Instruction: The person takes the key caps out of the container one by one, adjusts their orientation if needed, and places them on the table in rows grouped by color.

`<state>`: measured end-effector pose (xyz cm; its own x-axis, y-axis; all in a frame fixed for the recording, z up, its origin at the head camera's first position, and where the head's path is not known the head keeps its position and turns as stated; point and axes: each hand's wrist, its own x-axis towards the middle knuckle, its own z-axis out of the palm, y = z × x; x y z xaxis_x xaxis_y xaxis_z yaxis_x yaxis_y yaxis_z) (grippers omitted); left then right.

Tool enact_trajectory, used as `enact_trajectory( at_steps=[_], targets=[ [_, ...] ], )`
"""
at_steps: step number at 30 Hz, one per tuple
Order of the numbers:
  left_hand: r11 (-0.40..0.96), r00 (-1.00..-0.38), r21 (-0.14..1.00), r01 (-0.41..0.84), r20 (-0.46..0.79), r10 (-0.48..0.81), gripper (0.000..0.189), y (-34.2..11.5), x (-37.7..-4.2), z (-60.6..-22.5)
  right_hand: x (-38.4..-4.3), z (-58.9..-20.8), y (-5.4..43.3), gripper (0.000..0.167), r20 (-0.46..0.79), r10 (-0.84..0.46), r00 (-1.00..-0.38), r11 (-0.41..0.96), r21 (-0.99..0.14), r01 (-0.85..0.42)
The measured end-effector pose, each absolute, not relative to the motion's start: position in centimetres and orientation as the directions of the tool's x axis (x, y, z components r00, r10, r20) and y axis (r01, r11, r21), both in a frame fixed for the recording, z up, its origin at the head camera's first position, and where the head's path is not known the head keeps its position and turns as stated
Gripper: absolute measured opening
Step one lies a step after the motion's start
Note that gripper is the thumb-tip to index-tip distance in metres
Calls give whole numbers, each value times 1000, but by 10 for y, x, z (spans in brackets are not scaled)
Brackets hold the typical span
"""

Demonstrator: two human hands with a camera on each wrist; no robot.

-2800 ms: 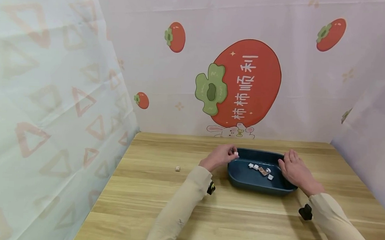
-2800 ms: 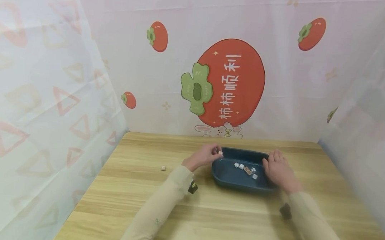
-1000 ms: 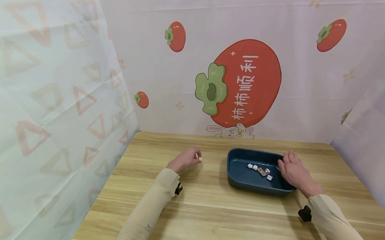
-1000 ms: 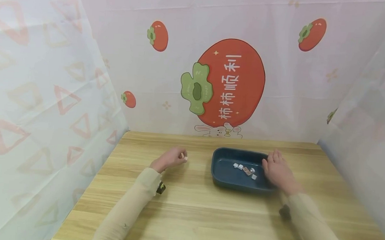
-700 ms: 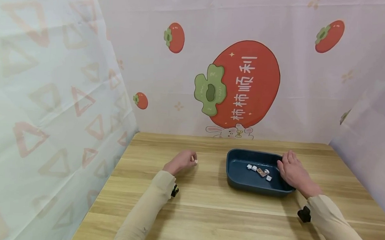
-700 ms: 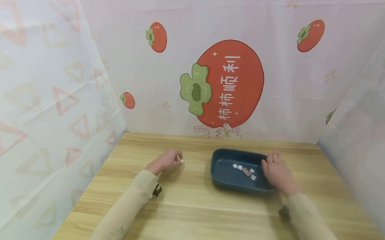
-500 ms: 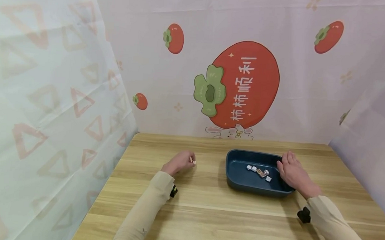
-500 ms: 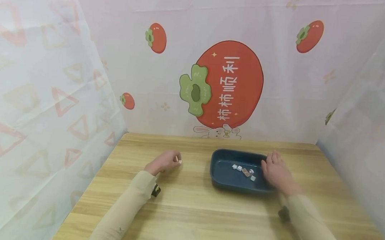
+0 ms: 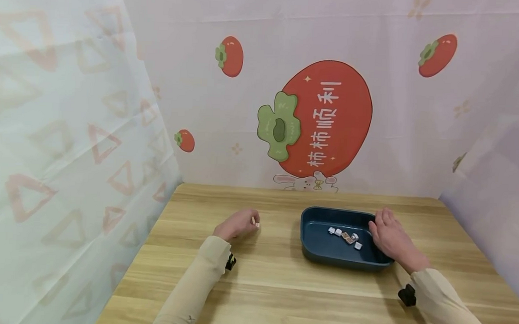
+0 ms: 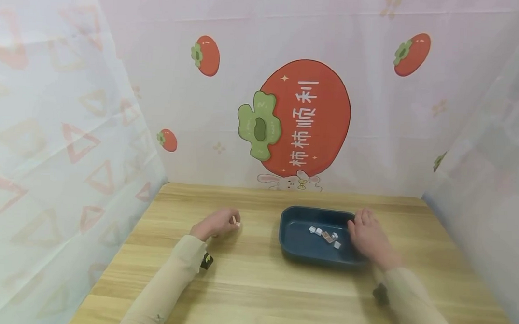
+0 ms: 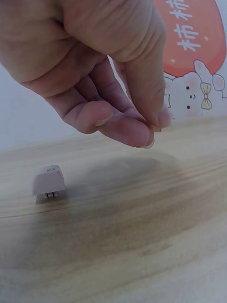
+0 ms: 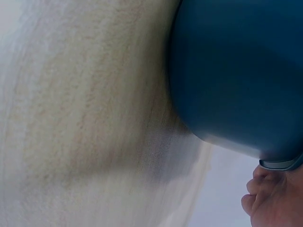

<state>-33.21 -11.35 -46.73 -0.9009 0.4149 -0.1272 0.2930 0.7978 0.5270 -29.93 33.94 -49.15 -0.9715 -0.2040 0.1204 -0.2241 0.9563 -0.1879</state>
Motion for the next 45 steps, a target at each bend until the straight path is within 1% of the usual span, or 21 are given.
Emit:
enact_trajectory(
  at_steps=[4, 8, 13, 23, 40, 45],
  targets=[
    [799, -904, 540, 265, -148, 401, 8, -116, -330, -467, -298, -492, 338, 62, 139, -212, -967, 956, -175, -235],
    [809, -901, 522, 271, -157, 403, 11, -118, -329, -466, -297, -492, 338, 61, 151, -217, -964, 956, -169, -241],
    [814, -905, 519, 262, -161, 394, 9, -121, -328, -464, -300, -491, 339, 61, 144, -214, -966, 957, -168, -237],
    [845, -911, 452, 287, -145, 387, 8, -129, -325, -467, -303, -490, 336, 63, 129, -202, -971, 959, -174, -223],
    [880, -909, 396, 263, -204, 363, 4, -132, -319, -474, -301, -490, 335, 65, 106, -193, -975, 959, -192, -211],
    [889, -914, 386, 246, -213, 346, 9, -133, -319, -468, -302, -487, 335, 63, 127, -194, -973, 960, -181, -215]
  ],
)
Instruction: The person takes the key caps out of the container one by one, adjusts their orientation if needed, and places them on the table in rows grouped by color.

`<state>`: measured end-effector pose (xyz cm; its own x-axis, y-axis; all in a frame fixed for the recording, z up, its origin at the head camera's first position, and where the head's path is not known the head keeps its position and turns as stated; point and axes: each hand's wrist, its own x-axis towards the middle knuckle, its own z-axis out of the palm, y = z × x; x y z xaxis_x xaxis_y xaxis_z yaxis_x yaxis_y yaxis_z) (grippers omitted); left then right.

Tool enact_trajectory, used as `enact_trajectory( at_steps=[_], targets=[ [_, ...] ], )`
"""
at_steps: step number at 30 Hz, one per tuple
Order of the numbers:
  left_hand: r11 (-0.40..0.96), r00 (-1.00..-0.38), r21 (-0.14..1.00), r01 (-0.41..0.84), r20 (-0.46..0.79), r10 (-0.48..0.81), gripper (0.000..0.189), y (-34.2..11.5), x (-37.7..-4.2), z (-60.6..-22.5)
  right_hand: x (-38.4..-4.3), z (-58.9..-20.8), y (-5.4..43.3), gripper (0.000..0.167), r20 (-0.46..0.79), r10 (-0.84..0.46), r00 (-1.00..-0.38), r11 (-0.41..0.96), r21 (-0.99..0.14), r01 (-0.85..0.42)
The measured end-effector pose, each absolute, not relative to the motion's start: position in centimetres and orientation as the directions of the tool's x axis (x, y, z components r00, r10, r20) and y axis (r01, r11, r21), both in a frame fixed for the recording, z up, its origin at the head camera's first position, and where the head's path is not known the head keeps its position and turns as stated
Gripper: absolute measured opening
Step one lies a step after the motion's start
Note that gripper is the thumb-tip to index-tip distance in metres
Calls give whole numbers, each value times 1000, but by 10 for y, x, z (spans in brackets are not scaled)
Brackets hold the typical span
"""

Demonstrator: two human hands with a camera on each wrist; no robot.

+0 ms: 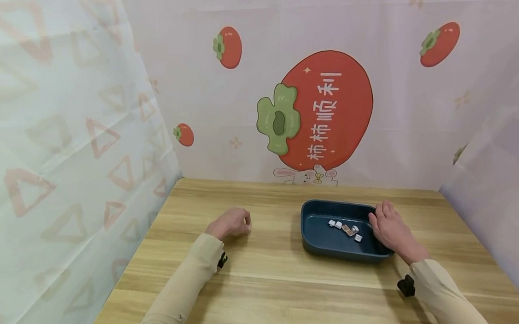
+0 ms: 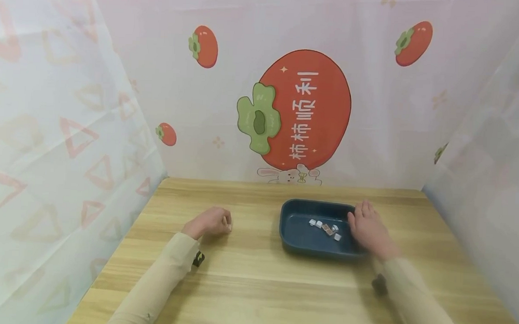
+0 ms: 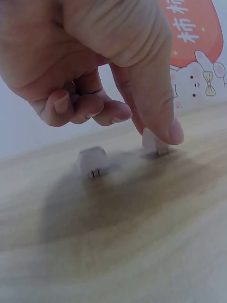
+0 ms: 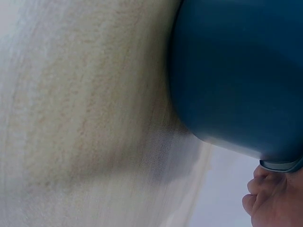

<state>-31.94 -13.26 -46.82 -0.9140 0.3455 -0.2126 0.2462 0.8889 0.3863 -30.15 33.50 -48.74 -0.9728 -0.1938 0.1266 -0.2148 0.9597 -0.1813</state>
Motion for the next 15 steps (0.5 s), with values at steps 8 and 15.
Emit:
enact_trajectory(
  at_steps=[8, 15],
  targets=[
    [864, -915, 413, 289, -146, 376, 23, -128, -326, -459, -301, -485, 335, 62, 120, -204, -972, 959, -174, -223],
    [841, -908, 388, 378, -20, 418, 24, -113, -329, -452, -301, -488, 335, 60, 154, -215, -965, 958, -160, -239]
  ],
)
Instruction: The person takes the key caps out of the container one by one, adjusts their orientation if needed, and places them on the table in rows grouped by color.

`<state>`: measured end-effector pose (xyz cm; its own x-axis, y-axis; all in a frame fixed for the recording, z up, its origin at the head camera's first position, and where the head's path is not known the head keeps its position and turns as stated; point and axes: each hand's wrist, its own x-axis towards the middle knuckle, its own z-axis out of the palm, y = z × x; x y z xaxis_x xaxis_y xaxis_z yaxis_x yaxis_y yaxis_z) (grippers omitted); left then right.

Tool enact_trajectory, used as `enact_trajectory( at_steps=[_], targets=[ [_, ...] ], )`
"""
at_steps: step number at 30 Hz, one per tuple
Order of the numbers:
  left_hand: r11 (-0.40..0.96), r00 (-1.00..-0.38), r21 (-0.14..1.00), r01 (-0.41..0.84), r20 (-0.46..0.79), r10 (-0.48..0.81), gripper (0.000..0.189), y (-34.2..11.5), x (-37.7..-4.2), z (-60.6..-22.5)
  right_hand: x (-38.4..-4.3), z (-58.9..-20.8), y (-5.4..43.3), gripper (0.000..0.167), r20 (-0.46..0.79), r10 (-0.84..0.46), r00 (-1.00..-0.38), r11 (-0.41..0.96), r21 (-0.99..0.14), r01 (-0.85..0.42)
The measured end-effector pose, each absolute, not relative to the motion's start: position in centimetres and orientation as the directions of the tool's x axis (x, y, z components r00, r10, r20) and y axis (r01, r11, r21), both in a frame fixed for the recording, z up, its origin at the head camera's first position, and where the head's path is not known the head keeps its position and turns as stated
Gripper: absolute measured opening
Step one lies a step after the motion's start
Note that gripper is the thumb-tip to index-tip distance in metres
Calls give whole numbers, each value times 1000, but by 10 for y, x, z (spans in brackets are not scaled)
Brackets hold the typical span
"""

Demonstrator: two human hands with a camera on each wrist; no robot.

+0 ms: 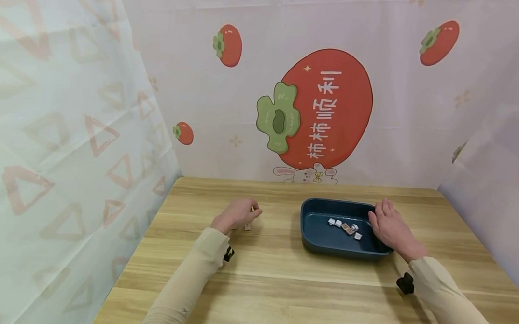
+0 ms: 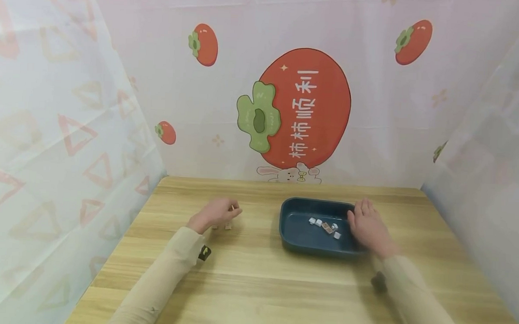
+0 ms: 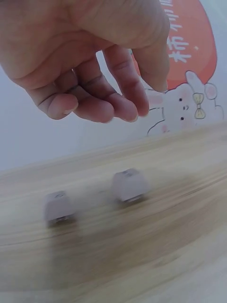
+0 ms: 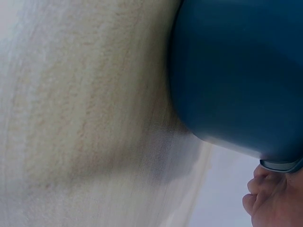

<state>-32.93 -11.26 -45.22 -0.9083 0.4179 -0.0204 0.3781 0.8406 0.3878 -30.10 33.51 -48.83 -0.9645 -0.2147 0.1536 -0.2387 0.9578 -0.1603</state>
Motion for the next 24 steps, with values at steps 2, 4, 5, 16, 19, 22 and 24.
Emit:
enact_trajectory(
  at_steps=[2, 4, 5, 16, 19, 22, 24],
  targets=[
    [836, -903, 376, 399, 1, 431, 25, -108, -330, -452, -302, -489, 335, 60, 148, -212, -966, 958, -162, -235],
    [833, -902, 378, 404, 13, 431, 25, -103, -331, -451, -302, -489, 335, 61, 138, -206, -969, 959, -166, -228],
    [830, -902, 383, 406, 20, 432, 26, -101, -331, -451, -303, -489, 335, 62, 134, -206, -969, 960, -166, -227],
    [768, -886, 464, 442, 94, 453, 23, -70, -332, -443, -303, -491, 334, 63, 116, -202, -972, 962, -165, -220],
    [759, -889, 486, 433, 88, 450, 23, -60, -331, -439, -302, -489, 334, 62, 124, -203, -971, 960, -168, -222],
    [750, -886, 498, 436, 89, 456, 23, -49, -331, -433, -301, -487, 335, 62, 134, -204, -970, 961, -164, -225],
    [747, -881, 493, 446, 94, 464, 23, -42, -331, -430, -301, -487, 336, 63, 134, -202, -970, 962, -161, -222]
  ],
)
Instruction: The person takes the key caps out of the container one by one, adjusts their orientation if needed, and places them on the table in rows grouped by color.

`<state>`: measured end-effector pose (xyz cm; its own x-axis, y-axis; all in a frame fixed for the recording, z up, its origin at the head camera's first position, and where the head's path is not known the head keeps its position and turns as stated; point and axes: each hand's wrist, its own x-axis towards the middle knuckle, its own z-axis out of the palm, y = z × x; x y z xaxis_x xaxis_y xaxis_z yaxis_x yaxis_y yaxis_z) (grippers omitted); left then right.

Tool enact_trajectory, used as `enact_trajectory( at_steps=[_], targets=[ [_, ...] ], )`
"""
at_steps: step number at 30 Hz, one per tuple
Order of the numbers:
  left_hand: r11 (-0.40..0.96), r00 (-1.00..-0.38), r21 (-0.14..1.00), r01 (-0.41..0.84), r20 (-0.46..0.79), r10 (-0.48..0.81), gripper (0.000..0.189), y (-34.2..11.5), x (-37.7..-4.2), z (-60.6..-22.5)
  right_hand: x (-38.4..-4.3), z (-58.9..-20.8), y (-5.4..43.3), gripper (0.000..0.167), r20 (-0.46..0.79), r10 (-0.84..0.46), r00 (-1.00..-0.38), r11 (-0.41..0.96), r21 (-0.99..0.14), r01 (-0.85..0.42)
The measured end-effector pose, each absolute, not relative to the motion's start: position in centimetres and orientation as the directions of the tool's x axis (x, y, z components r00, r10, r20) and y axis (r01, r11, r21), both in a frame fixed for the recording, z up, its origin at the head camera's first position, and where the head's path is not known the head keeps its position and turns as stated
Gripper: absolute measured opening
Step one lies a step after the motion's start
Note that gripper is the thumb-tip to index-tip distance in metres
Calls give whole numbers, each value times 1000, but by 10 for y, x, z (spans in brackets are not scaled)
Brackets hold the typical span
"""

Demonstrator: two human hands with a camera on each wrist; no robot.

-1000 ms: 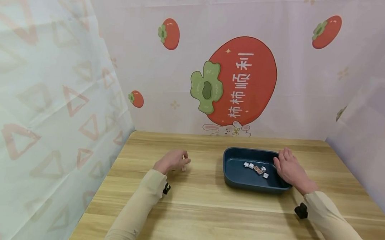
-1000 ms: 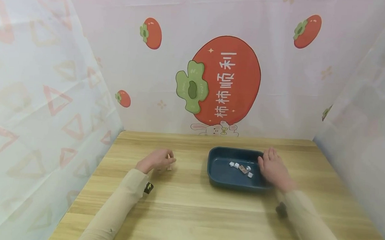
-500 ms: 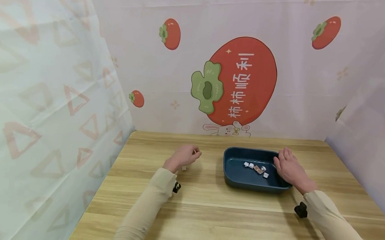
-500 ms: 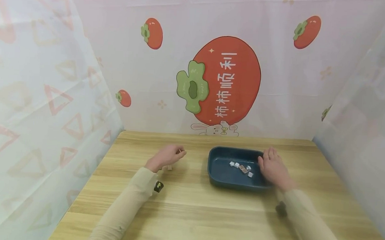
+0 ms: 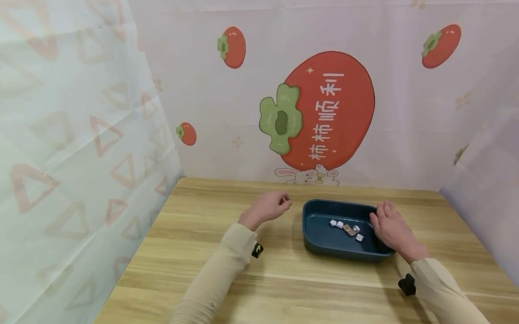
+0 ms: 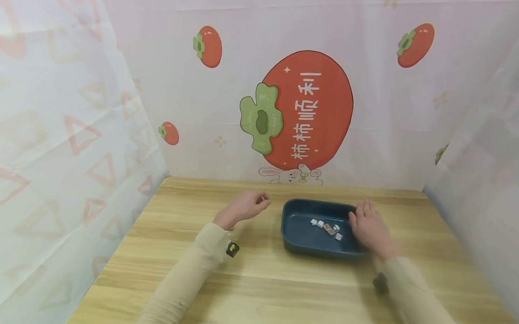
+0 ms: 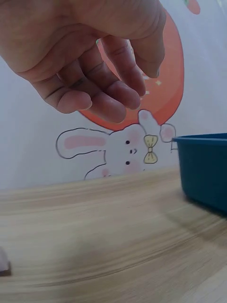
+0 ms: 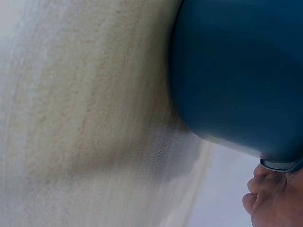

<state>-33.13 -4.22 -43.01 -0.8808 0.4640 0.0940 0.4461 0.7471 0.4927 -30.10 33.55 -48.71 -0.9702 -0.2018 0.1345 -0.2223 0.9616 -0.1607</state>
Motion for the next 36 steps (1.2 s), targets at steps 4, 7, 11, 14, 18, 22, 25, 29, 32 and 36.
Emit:
enact_trajectory(
  at_steps=[4, 7, 11, 14, 18, 22, 25, 29, 32, 36],
  targets=[
    [739, -875, 497, 454, 92, 476, 22, -29, -331, -425, -303, -488, 337, 64, 124, -203, -971, 962, -160, -222],
    [730, -870, 505, 461, 93, 485, 20, -20, -331, -424, -304, -487, 337, 64, 117, -206, -972, 960, -168, -224],
    [718, -859, 507, 477, 97, 502, 20, -8, -331, -423, -304, -488, 337, 64, 117, -208, -971, 959, -168, -226],
    [716, -858, 517, 470, 78, 507, 21, 2, -330, -423, -304, -488, 337, 64, 118, -206, -971, 960, -170, -224],
    [704, -857, 541, 460, 63, 511, 21, 13, -329, -422, -302, -487, 336, 64, 112, -202, -973, 958, -183, -220],
    [689, -845, 543, 480, 77, 529, 22, 24, -326, -420, -300, -486, 336, 64, 116, -203, -972, 957, -186, -222],
    [685, -837, 533, 496, 81, 542, 22, 32, -324, -421, -301, -487, 337, 63, 122, -202, -972, 957, -184, -222],
    [684, -828, 524, 508, 77, 556, 20, 41, -320, -424, -301, -487, 337, 64, 122, -199, -972, 958, -182, -219],
    [690, -821, 505, 518, 69, 566, 20, 48, -317, -426, -300, -487, 337, 65, 120, -197, -973, 959, -184, -217],
    [698, -816, 489, 524, 52, 576, 21, 56, -313, -431, -300, -486, 336, 64, 116, -195, -974, 959, -186, -214]
  ],
)
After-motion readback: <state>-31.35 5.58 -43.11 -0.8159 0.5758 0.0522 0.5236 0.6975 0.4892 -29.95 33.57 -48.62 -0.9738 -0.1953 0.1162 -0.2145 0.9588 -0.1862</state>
